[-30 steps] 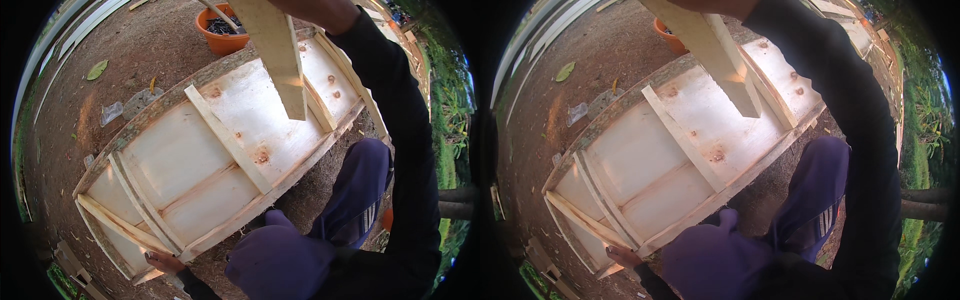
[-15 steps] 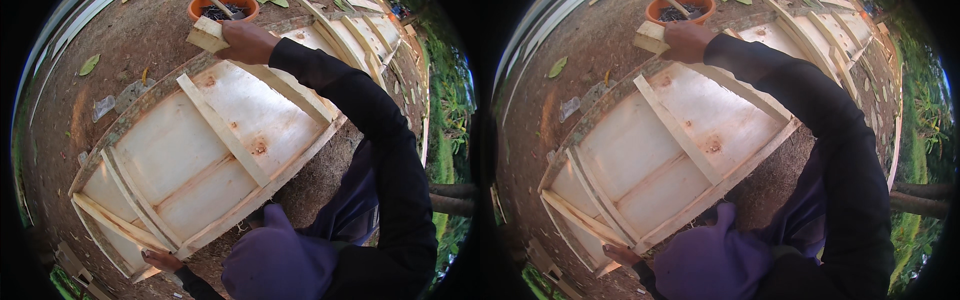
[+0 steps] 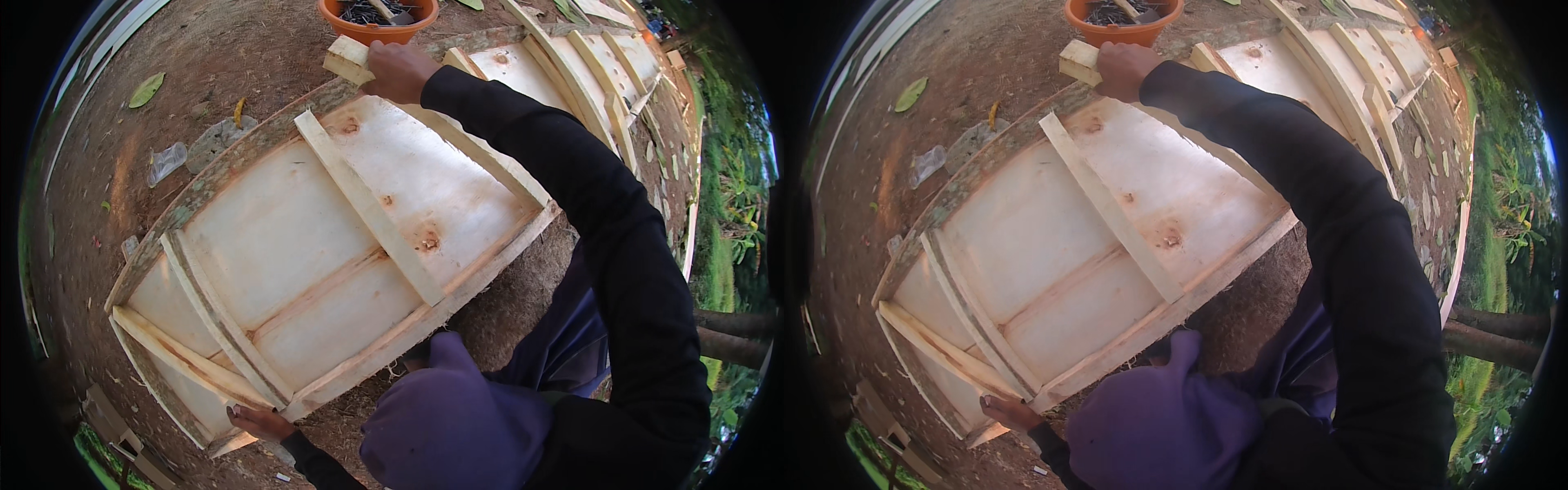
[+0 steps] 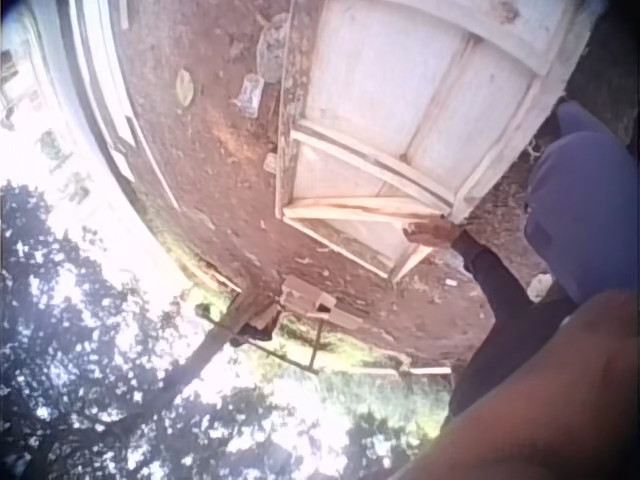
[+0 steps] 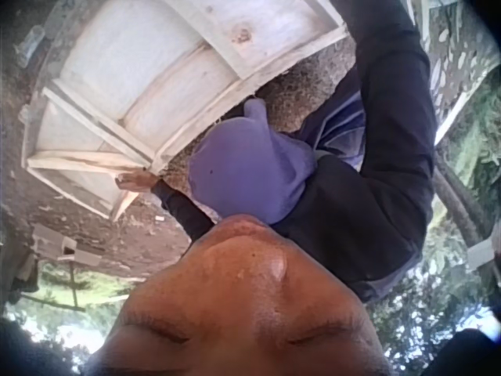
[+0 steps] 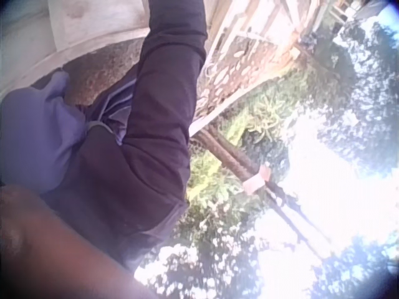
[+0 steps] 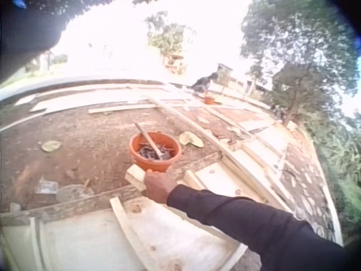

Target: The person assembles a wooden frame by hammering nails into joints, sawing a wooden plank to size, and fitting the cut piece into the frame structure.

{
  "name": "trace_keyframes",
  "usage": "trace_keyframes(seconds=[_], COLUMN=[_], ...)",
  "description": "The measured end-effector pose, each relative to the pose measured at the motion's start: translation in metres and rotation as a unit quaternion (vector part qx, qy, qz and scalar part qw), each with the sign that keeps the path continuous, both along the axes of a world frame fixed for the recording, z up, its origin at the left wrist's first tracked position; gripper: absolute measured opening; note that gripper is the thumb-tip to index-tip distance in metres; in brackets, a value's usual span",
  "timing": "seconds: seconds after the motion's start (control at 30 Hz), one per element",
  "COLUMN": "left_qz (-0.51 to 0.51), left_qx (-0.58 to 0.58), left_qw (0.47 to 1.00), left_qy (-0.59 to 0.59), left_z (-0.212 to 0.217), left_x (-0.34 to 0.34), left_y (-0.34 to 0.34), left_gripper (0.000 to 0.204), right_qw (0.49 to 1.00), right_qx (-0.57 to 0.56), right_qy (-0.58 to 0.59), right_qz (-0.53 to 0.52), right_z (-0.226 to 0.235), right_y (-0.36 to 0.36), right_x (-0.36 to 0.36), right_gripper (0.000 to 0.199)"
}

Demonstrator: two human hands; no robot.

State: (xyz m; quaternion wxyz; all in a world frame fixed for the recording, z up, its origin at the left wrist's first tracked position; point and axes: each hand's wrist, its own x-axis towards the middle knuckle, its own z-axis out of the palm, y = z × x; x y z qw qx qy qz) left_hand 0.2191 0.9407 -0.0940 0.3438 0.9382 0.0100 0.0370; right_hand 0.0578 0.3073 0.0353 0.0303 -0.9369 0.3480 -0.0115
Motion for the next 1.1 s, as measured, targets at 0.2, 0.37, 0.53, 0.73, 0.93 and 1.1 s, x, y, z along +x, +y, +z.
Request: trace_keyframes(seconds=[0.2,0.37,0.53,0.73,0.93,1.1], left_qz=[0.017,0.034,0.046,0.044,0.043,0.03], left_qx=[-0.014,-0.019,-0.004,-0.008,0.011,0.044], left_qw=[1.0,0.999,0.999,0.999,0.999,0.998], left_qy=[0.0,0.005,0.015,0.011,-0.014,0.038], left_z=[0.004,0.008,0.011,0.002,-0.007,0.002], left_x=[0.002,0.001,-0.005,-0.002,-0.001,-0.001], left_y=[-0.001,-0.002,-0.007,-0.004,0.013,0.004], left_gripper=[0.066,0.065,0.065,0.066,0.063,0.069], right_qw=[0.999,0.993,0.991,0.99,0.987,0.988], right_qx=[0.04,0.107,0.117,0.117,0.156,0.145], right_qy=[0.008,0.045,0.06,0.072,0.019,-0.04], right_qz=[-0.001,-0.004,-0.005,-0.01,-0.034,-0.038], right_z=[-0.034,-0.057,-0.067,-0.067,-0.07,-0.073], right_y=[-0.004,0.008,0.018,0.017,0.026,0.035], right_x=[0.006,0.024,0.027,0.023,0.028,0.021], right_gripper=[0.06,0.064,0.061,0.062,0.048,0.042])
